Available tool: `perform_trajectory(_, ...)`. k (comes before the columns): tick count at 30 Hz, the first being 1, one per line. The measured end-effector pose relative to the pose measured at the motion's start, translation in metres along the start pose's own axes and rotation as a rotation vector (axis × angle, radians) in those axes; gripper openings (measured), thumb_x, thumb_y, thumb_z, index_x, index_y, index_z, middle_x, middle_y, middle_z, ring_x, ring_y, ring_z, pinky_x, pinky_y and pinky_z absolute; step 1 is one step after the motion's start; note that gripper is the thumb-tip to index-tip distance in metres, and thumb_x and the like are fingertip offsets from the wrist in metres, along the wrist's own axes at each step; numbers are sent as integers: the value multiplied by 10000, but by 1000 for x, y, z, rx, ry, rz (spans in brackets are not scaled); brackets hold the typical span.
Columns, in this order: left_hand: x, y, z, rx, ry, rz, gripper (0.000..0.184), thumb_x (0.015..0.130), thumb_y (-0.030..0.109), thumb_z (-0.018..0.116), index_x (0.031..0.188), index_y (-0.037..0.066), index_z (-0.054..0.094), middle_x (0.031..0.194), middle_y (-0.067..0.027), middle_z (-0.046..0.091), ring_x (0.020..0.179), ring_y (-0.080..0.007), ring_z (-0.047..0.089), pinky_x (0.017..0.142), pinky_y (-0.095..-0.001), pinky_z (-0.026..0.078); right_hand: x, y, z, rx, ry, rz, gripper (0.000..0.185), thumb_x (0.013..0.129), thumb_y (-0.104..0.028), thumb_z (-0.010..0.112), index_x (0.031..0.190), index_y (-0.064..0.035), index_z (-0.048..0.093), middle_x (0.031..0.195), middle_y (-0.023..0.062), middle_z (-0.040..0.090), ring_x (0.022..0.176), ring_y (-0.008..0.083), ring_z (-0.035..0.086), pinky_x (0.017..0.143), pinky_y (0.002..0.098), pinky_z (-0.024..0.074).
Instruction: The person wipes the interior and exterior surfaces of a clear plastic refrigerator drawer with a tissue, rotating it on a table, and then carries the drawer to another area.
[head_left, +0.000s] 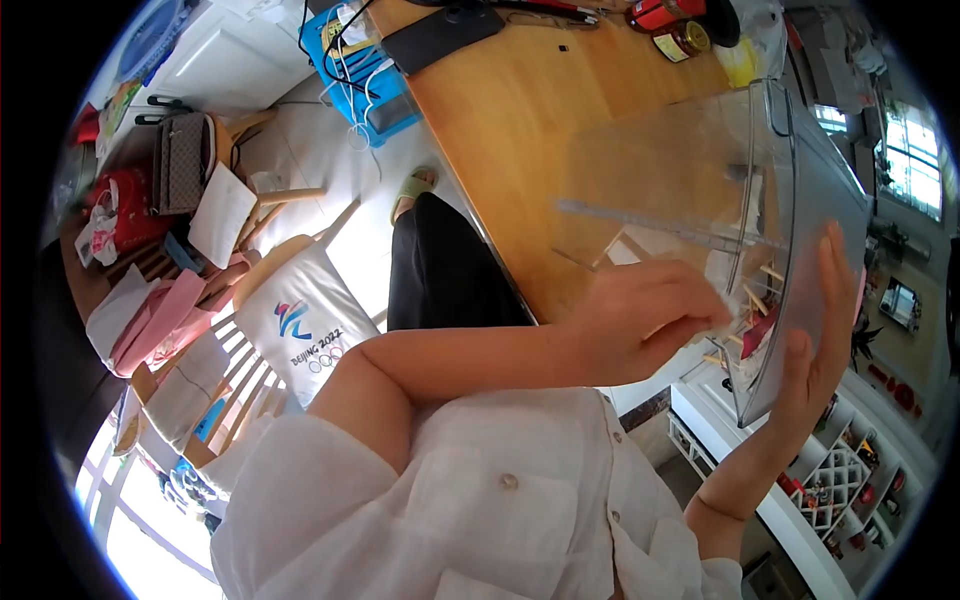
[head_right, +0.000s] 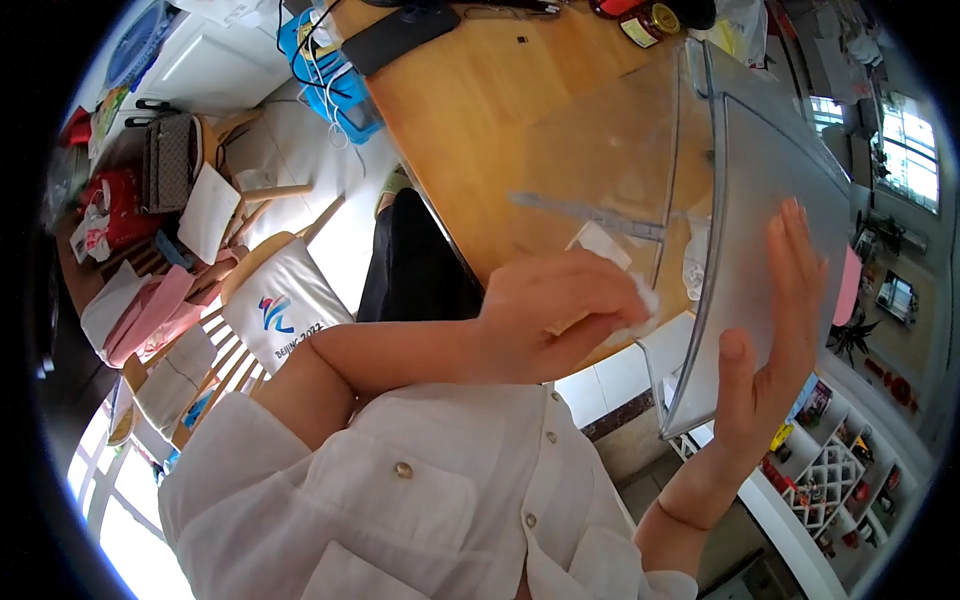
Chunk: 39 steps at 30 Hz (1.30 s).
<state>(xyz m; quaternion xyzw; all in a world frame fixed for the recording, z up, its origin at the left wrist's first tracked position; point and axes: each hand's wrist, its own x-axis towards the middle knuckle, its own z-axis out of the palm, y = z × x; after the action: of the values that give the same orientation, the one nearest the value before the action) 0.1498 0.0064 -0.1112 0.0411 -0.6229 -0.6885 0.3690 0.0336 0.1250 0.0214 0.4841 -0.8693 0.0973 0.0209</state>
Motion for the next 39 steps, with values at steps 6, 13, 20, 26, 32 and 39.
perform_trajectory(6, 28, -30, -31, -42, 241, 11, 214, 838, -60, 562, 995, 53, 654, 909, -80, 630, 837, -210, 602, 713, -295, 481, 0, -4, 2, 10, -3, 23, 647, 912, -530, 400, 1315, -39, 522, 1392, 154, 478, 1335, 310, 399, 1127, 465, 207)
perform_trajectory(13, 16, -40, -9, -222, 5, 11, 246, 919, 41, 520, 1136, 40, 637, 1098, -103, 614, 960, -199, 605, 788, -276, 475, -1, -6, 8, 91, 26, 83, 653, 910, -536, 410, 1322, -40, 519, 1395, 153, 466, 1336, 310, 388, 1097, 447, 281)
perform_trajectory(20, -9, -87, -16, -309, -58, -110, 269, 916, -9, 505, 1153, 36, 625, 1112, -95, 562, 1011, -214, 547, 856, -298, 438, -4, 1, 7, 75, 20, 79, 673, 910, -558, 412, 1329, -40, 510, 1404, 159, 453, 1336, 318, 385, 1094, 442, 285)
perform_trajectory(26, -47, -145, -40, -196, -87, -232, 239, 942, 12, 466, 1138, -9, 602, 1154, -106, 545, 1080, -214, 526, 920, -290, 406, -2, -8, 10, 92, 39, 113, 691, 907, -578, 405, 1330, -42, 509, 1404, 166, 449, 1334, 318, 386, 1085, 443, 297)
perform_trajectory(32, -68, -172, -60, 116, -142, -245, 316, 883, -42, 477, 1170, 26, 588, 1202, -124, 548, 1068, -286, 567, 891, -316, 453, -2, -6, 12, 100, 50, 105, 703, 901, -594, 409, 1329, -46, 512, 1399, 163, 454, 1333, 315, 385, 1079, 443, 308)
perform_trajectory(39, -68, -193, -62, 287, -97, -376, 323, 778, -96, 503, 1032, 42, 646, 1066, -124, 629, 958, -316, 608, 784, -361, 498, -3, -8, 9, 98, 42, 84, 690, 913, -572, 408, 1336, -35, 502, 1403, 163, 449, 1340, 309, 377, 1087, 435, 293)
